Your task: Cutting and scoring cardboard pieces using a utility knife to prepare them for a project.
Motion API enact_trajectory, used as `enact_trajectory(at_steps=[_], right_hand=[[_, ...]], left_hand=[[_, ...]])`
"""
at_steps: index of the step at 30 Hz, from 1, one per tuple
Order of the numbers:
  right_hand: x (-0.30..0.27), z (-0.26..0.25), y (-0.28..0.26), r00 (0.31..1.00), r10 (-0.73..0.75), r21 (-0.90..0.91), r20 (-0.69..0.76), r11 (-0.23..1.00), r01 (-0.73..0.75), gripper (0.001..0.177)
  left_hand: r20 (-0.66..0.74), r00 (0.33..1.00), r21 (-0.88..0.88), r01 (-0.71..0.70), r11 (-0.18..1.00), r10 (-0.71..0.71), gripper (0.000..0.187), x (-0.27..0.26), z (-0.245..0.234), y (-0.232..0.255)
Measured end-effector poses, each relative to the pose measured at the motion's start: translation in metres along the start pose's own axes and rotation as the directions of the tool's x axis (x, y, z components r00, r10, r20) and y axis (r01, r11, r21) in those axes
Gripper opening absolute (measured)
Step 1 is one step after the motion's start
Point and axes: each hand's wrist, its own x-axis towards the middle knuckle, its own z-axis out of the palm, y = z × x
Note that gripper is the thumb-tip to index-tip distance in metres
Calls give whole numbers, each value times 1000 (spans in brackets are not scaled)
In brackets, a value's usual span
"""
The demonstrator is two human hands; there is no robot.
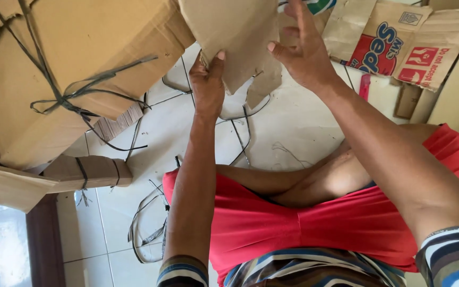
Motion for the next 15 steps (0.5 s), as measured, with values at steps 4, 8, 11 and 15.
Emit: enact_trajectory(at_steps=[4,8,11,15], right_hand=[[-13,23,21,879,443,78,-173,896,-437,49],[-49,46,58,526,825,291,208,461,-838,71],[-69,53,75,569,682,588,460,246,-770,97],[-53,46,103,789,584,926,193,158,-343,17]], left_hand=[[-31,999,-195,11,981,-18,30,-10,-5,-23],[-116,993,-523,-32,852,-33,30,-31,-2,-47],[-86,994,-692,-12,722,-67,29,-62,-3,-70],[25,950,-821,197,536,-310,30,-86,-10,-93]])
